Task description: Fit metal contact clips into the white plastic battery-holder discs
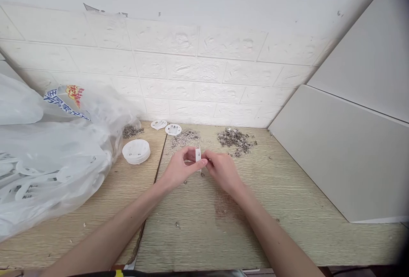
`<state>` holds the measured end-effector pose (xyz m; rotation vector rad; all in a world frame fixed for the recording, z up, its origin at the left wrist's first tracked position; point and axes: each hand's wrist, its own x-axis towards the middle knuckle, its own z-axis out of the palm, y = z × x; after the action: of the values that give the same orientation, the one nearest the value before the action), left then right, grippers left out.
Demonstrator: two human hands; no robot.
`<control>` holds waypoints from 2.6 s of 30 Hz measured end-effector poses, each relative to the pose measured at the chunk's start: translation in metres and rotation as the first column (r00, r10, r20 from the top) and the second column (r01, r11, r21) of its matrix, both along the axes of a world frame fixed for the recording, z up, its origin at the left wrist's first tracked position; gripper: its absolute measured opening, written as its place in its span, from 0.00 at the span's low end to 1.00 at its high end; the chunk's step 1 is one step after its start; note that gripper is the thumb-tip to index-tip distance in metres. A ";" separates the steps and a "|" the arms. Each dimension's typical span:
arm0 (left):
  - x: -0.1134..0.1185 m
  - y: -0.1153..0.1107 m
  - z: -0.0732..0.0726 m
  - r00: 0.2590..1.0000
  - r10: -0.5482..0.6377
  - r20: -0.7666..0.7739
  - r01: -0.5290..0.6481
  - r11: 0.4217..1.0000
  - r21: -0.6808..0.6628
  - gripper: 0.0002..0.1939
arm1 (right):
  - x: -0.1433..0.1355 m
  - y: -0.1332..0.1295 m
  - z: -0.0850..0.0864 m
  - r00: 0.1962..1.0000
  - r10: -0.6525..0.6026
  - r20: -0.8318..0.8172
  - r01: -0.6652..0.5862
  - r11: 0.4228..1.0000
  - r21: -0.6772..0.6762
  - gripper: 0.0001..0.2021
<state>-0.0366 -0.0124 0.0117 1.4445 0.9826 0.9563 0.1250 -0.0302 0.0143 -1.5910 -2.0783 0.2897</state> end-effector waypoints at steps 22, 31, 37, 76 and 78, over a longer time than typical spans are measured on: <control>-0.004 0.005 0.006 0.964 0.012 0.265 0.046 0.976 -0.211 0.14 | 0.008 0.009 0.003 0.869 -0.064 -0.491 0.003 0.992 -0.125 0.10; -0.006 0.008 0.002 0.992 0.092 0.087 -0.074 0.978 -0.193 0.18 | 0.006 0.007 0.005 0.774 -0.015 -0.633 -0.129 0.975 -0.181 0.13; -0.007 0.007 0.004 0.996 0.088 -0.001 -0.087 0.992 -0.088 0.18 | 0.006 0.009 0.001 0.787 0.041 -0.616 -0.163 0.976 -0.144 0.16; -0.008 0.013 -0.011 0.930 0.135 -0.343 -0.016 0.945 0.328 0.07 | 0.004 0.011 -0.006 0.882 0.023 -0.471 -0.116 0.979 -0.170 0.11; -0.009 0.013 -0.010 0.937 0.110 -0.332 -0.018 0.963 0.269 0.08 | 0.003 0.011 -0.008 0.849 -0.005 -0.528 -0.130 0.967 -0.219 0.11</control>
<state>-0.0452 0.0009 0.0022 1.8580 1.1977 0.9242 0.1283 -0.0192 0.0064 -1.3710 -1.7067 0.9333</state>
